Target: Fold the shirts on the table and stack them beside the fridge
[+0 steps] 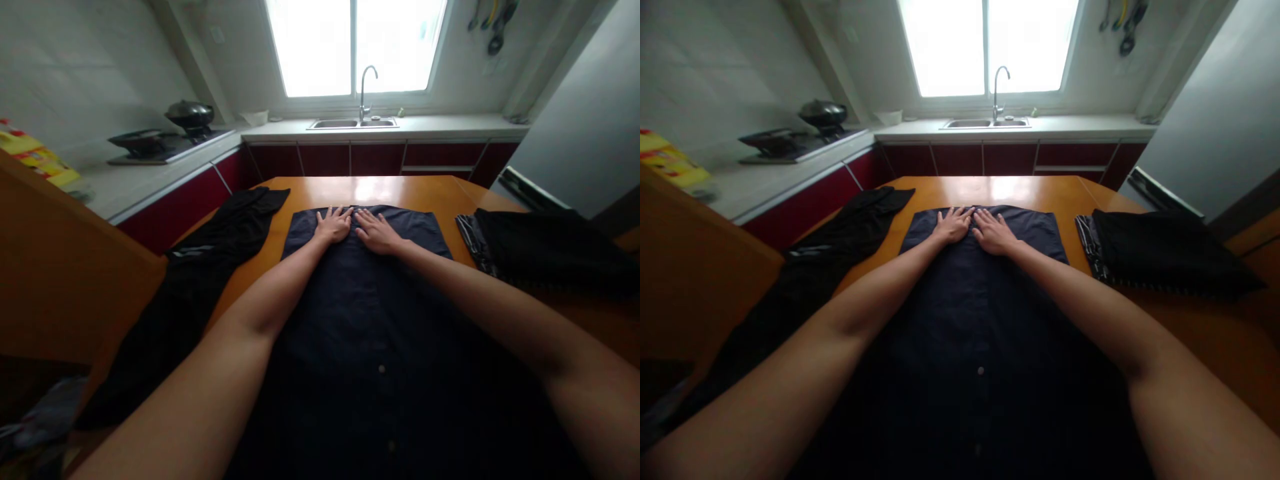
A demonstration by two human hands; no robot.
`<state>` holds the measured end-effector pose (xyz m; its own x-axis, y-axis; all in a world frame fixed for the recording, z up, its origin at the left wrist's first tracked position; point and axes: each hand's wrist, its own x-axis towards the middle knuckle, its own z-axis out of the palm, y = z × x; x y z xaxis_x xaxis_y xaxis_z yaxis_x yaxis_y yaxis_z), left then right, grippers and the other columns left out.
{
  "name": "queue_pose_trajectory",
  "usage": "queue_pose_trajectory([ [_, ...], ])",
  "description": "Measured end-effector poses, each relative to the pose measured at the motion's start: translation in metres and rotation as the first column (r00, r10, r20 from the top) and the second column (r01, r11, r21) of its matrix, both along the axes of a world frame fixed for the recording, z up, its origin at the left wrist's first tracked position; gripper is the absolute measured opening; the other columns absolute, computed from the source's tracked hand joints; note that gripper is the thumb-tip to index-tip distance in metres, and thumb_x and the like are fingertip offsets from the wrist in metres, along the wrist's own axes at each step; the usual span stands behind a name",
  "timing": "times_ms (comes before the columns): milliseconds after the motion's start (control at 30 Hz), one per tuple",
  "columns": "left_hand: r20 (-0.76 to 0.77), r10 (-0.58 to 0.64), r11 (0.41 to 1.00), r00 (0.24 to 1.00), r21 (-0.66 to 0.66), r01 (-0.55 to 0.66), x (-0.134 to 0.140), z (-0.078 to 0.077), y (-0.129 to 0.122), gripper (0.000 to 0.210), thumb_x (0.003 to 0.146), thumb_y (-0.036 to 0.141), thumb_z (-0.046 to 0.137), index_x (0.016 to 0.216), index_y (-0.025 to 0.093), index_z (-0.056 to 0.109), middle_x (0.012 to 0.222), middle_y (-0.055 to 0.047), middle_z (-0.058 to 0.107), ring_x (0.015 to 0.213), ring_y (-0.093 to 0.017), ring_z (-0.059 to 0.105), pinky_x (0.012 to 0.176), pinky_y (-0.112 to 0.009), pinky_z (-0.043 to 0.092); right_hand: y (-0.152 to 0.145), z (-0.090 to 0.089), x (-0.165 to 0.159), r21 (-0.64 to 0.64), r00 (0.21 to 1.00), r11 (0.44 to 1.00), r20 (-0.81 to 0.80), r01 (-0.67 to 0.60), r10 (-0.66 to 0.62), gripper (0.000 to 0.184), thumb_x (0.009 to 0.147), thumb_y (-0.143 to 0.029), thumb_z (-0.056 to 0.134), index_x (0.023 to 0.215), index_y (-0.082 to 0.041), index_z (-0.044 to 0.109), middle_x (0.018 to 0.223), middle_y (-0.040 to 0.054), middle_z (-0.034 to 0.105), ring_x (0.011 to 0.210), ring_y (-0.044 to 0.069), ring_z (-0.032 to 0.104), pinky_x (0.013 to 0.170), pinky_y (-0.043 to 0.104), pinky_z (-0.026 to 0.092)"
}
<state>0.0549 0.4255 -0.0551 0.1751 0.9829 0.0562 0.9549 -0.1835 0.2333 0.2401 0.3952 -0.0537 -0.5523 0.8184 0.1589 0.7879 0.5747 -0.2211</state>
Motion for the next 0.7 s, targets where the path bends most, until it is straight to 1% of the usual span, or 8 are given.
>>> queue_pose_trajectory([
  [100, 0.061, -0.064, 0.986, 0.996, 0.160, 0.054, -0.001, 0.004, -0.007, 0.056, 0.102, 0.026, 0.024, 0.156, 0.019, 0.038, 0.161, -0.008, 0.037, 0.151, -0.026, 0.028, 0.123, -0.053, 0.019, -0.014, -0.004, -0.020, -0.035, 0.999, 0.999, 0.011, -0.038, 0.038, 0.063, 0.102, -0.040, 0.031, 0.158, -0.011, 0.031, 0.166, 0.0130, 0.022, 0.155, 0.026, 0.016, 0.124, 0.050, 0.014],
  [167, 0.046, -0.206, 0.952, 0.977, 0.243, 0.189, -0.006, 0.005, -0.019, 0.057, 0.101, 0.019, 0.023, 0.155, 0.014, 0.039, 0.160, -0.010, 0.040, 0.150, -0.019, 0.030, 0.123, -0.041, 0.021, -0.015, -0.006, -0.022, -0.036, 1.000, 0.999, 0.021, -0.006, 0.006, 0.063, 0.101, -0.038, 0.032, 0.156, -0.009, 0.034, 0.166, 0.0147, 0.022, 0.154, 0.027, 0.017, 0.124, 0.050, 0.015],
  [300, -0.078, -0.507, 0.853, 0.858, 0.093, 0.513, -0.037, 0.003, -0.050, 0.060, 0.105, 0.043, 0.029, 0.161, 0.021, 0.025, 0.167, -0.005, 0.025, 0.155, -0.020, 0.014, 0.124, -0.043, 0.015, -0.012, -0.009, -0.019, -0.020, 1.000, 1.000, 0.021, -0.015, 0.015, 0.063, 0.100, -0.034, 0.031, 0.157, -0.006, 0.032, 0.165, 0.0158, 0.024, 0.154, 0.026, 0.019, 0.124, 0.050, 0.015],
  [367, -0.116, -0.474, 0.880, 0.873, -0.011, 0.476, -0.062, 0.001, -0.057, 0.067, 0.104, 0.056, 0.027, 0.162, 0.022, 0.020, 0.169, -0.006, 0.016, 0.156, -0.024, 0.008, 0.124, -0.048, 0.010, -0.011, -0.010, -0.018, -0.016, 1.000, 1.000, 0.025, -0.016, 0.017, 0.063, 0.100, -0.034, 0.030, 0.157, -0.006, 0.032, 0.165, 0.0157, 0.024, 0.154, 0.026, 0.019, 0.123, 0.051, 0.016],
  [467, -0.159, -0.251, 0.967, 0.955, -0.080, 0.241, -0.099, 0.004, -0.042, 0.072, 0.104, 0.058, 0.019, 0.162, 0.015, 0.018, 0.169, -0.011, 0.011, 0.156, -0.026, 0.007, 0.124, -0.050, 0.009, -0.011, -0.011, -0.018, -0.011, 0.999, 1.000, 0.038, -0.017, 0.017, 0.063, 0.100, -0.034, 0.030, 0.157, -0.006, 0.032, 0.166, 0.0147, 0.023, 0.154, 0.026, 0.019, 0.123, 0.051, 0.016],
  [533, -0.196, -0.108, 0.991, 0.975, -0.097, 0.091, -0.115, 0.010, -0.024, 0.070, 0.105, 0.052, 0.015, 0.161, 0.011, 0.017, 0.168, -0.014, 0.010, 0.156, -0.026, 0.007, 0.124, -0.050, 0.011, -0.011, -0.010, -0.018, -0.014, 0.999, 1.000, 0.045, -0.017, 0.018, 0.063, 0.100, -0.034, 0.030, 0.157, -0.007, 0.032, 0.166, 0.0142, 0.024, 0.154, 0.025, 0.019, 0.124, 0.050, 0.016],
  [633, -0.251, -0.020, 0.992, 0.968, -0.125, -0.012, -0.113, 0.022, -0.005, 0.067, 0.106, 0.045, 0.016, 0.160, 0.005, 0.020, 0.167, -0.018, 0.014, 0.155, -0.029, 0.010, 0.123, -0.052, 0.012, -0.012, -0.010, -0.018, -0.020, 0.998, 1.000, 0.054, -0.012, 0.013, 0.063, 0.099, -0.033, 0.030, 0.157, -0.007, 0.031, 0.166, 0.0138, 0.023, 0.154, 0.025, 0.019, 0.124, 0.049, 0.016],
  [700, -0.271, -0.035, 0.995, 0.962, -0.094, 0.010, -0.093, 0.028, -0.011, 0.068, 0.105, 0.043, 0.021, 0.158, 0.002, 0.022, 0.167, -0.020, 0.015, 0.155, -0.030, 0.008, 0.124, -0.051, 0.008, -0.012, -0.009, -0.019, -0.022, 0.998, 1.000, 0.057, -0.010, 0.011, 0.063, 0.099, -0.033, 0.030, 0.157, -0.008, 0.031, 0.166, 0.0136, 0.023, 0.154, 0.025, 0.019, 0.124, 0.049, 0.015],
])
